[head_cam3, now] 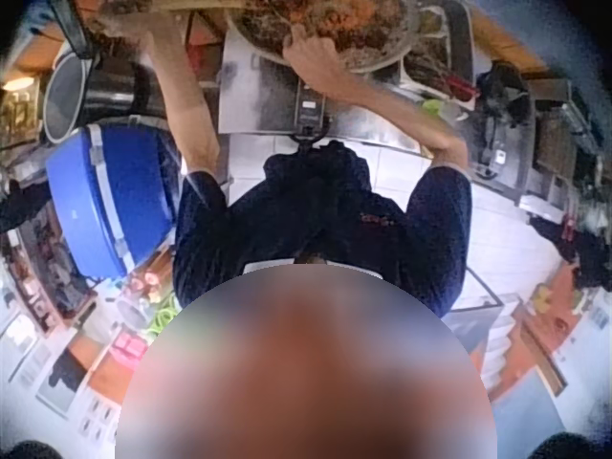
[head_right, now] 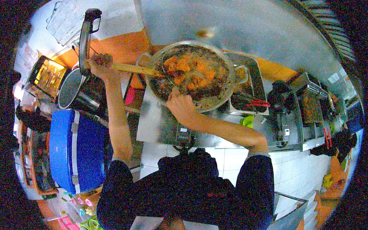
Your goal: The person operates a deep fryer, stirs and lifts fried chicken pieces with a strainer and spatula, then transfers them into a metal tray. The person then carries a large bowl of rice and places it into a rice cooker.
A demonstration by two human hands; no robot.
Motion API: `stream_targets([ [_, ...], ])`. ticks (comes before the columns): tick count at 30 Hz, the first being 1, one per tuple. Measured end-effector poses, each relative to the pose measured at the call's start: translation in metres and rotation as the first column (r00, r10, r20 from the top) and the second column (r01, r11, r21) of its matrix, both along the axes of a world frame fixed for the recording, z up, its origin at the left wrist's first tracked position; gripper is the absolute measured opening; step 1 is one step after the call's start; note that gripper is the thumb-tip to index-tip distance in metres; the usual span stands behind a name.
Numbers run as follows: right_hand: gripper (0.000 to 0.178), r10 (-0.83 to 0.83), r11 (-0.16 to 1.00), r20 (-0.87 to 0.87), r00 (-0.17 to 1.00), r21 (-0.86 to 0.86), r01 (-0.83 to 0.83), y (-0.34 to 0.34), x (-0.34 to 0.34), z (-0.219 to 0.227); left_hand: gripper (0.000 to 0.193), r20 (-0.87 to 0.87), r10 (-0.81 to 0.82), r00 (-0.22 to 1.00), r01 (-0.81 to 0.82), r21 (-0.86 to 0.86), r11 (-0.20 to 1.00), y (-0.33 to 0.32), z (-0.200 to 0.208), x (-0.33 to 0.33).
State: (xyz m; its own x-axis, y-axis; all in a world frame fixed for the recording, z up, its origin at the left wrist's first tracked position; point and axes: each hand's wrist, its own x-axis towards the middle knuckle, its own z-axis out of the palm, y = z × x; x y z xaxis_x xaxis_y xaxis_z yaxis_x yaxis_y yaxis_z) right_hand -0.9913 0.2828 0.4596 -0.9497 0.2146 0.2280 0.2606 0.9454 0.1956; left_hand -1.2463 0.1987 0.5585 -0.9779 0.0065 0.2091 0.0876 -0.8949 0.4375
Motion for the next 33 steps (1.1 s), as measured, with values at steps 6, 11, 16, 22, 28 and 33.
stream_targets([
  [6, 0.026, -0.041, 0.994, 0.033, 0.999, -0.096, 0.044, 0.021, 0.010, -0.005, 0.023, -0.164, -0.064, 0.984, 0.061, -0.028, 0.998, 0.000, -0.008, -0.008],
  [11, 0.026, 0.000, 0.984, 0.186, 0.982, -0.175, 0.033, 0.039, 0.025, 0.016, 0.030, -0.027, 0.084, 0.996, -0.084, -0.019, 0.996, 0.004, -0.005, -0.014],
  [16, 0.030, 0.016, 0.965, 0.198, 0.980, -0.260, 0.037, 0.045, 0.053, 0.037, 0.036, -0.047, 0.068, 0.997, -0.070, -0.042, 0.997, 0.005, -0.006, -0.018],
  [22, 0.033, -0.003, 0.978, 0.182, 0.983, -0.205, 0.041, 0.046, 0.063, 0.035, 0.036, -0.048, 0.041, 0.998, -0.043, -0.045, 0.998, 0.012, -0.005, -0.014],
  [28, 0.035, 0.011, 0.985, 0.227, 0.974, -0.167, 0.028, 0.056, 0.064, 0.022, 0.035, -0.092, -0.010, 0.996, 0.003, -0.078, 0.997, 0.008, -0.005, -0.005],
  [33, 0.034, 0.086, 0.984, 0.081, 0.993, -0.164, -0.071, 0.064, 0.082, 0.024, 0.035, -0.094, -0.018, 0.995, 0.010, -0.088, 0.996, 0.003, -0.009, -0.007],
])
